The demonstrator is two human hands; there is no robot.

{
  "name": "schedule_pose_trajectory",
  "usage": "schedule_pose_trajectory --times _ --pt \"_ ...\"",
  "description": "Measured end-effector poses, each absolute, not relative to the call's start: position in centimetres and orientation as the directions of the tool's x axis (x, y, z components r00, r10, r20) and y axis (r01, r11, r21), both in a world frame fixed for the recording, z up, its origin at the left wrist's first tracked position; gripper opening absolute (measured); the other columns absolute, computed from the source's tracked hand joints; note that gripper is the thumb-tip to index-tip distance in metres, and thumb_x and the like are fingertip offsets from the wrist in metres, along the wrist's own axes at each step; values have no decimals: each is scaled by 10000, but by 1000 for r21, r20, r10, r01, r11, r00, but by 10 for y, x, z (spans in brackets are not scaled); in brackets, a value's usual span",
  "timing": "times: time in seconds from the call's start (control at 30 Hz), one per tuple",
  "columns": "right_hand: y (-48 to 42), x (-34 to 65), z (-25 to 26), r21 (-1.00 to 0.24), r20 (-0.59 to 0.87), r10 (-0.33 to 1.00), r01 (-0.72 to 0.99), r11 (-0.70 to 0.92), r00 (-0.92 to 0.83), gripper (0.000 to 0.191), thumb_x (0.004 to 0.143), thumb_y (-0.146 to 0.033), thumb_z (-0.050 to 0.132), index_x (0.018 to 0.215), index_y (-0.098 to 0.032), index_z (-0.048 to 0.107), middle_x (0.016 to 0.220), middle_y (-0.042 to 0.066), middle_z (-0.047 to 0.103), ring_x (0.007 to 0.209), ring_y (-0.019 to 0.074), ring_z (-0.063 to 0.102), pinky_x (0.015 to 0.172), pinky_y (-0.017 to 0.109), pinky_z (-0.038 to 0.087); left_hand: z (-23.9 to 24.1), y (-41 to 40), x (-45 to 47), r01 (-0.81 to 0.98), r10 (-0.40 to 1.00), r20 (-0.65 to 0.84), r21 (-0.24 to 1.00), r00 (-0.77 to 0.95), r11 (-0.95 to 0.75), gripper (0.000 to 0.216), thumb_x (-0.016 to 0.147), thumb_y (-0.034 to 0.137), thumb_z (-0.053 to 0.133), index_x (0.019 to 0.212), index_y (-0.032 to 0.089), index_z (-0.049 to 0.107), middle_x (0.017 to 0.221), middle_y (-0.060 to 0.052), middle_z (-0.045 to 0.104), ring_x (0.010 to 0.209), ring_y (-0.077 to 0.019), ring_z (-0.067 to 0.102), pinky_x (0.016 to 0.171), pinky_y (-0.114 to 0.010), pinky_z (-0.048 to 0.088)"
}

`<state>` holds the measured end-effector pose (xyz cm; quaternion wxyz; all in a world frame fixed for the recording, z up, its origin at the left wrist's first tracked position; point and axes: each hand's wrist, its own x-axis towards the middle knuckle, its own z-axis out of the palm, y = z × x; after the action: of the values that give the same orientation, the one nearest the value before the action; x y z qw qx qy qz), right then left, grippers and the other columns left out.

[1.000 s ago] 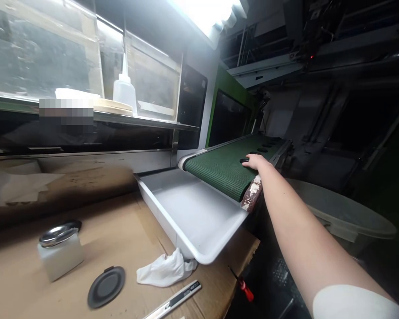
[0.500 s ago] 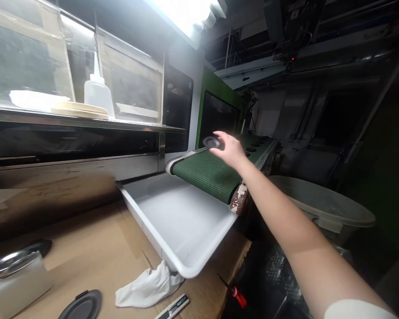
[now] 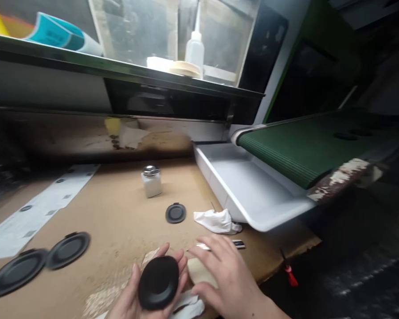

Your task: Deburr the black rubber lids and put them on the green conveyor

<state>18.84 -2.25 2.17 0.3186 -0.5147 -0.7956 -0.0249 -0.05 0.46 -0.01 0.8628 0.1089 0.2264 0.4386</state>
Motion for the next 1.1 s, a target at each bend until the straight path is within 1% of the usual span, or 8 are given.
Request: schedule_pose_trajectory --times 0.07,0.2,0.33,0.47,0.6,0.87,1.0,1.1 --pt "-26 193 17 -367 397 889 848 382 -229 392 792 -378 607 1158 -268 521 1147 51 565 1025 230 513 896 400 425 3 3 0 -746 856 -298 422 422 515 478 835 476 450 1089 127 654 1188 -253 578 1150 -363 493 965 -507 390" --pt "-32 189 8 -426 241 942 846 319 -234 538 698 -228 694 1193 -311 501 1203 19 543 1075 235 496 922 399 432 5 2 5 -776 911 -337 498 239 388 358 870 334 450 1065 113 652 1162 -260 597 1134 -345 514 965 -513 386" --pt "-28 187 5 -427 202 935 833 352 -291 466 716 -197 662 1152 -298 532 1148 13 574 1041 215 523 893 365 460 1 2 4 -815 874 -374 369 310 446 357 860 358 465 1058 117 640 1184 -225 598 1185 -318 475 1012 -469 348" --pt "-16 201 6 -481 325 926 809 338 -193 252 821 -197 513 1064 -245 559 1025 15 630 946 161 584 823 280 488 -2 1 2 -838 863 -385 303 328 454 398 849 411 461 1027 105 643 1184 -213 603 1193 -326 466 1022 -460 339" --pt "-10 201 4 -511 496 868 809 291 1 213 885 -223 454 1081 -227 537 964 1 661 858 106 628 748 176 492 -3 1 3 -826 859 -394 322 328 463 391 848 409 464 1013 102 642 1157 -206 621 1178 -331 481 1022 -461 336" --pt "-18 190 -14 -352 525 832 843 407 -182 199 853 -219 544 1051 -203 553 928 31 669 823 136 634 743 226 506 1 1 2 -800 864 -395 382 311 462 354 870 381 430 1001 126 638 1100 -167 656 1127 -298 535 992 -443 362" --pt "-21 181 -7 -416 576 810 814 406 -110 181 823 -183 576 1003 -204 574 877 33 677 765 143 640 698 239 519 4 -1 3 -798 872 -385 400 301 452 345 882 362 405 970 129 643 1045 -156 674 1076 -279 571 985 -433 365" --pt "-23 160 3 -363 670 698 710 604 -252 187 809 -130 583 992 -170 585 796 21 682 717 129 634 654 225 525 3 -1 5 -797 875 -396 413 279 440 345 874 380 421 980 134 639 1041 -151 673 1055 -266 580 980 -416 369"
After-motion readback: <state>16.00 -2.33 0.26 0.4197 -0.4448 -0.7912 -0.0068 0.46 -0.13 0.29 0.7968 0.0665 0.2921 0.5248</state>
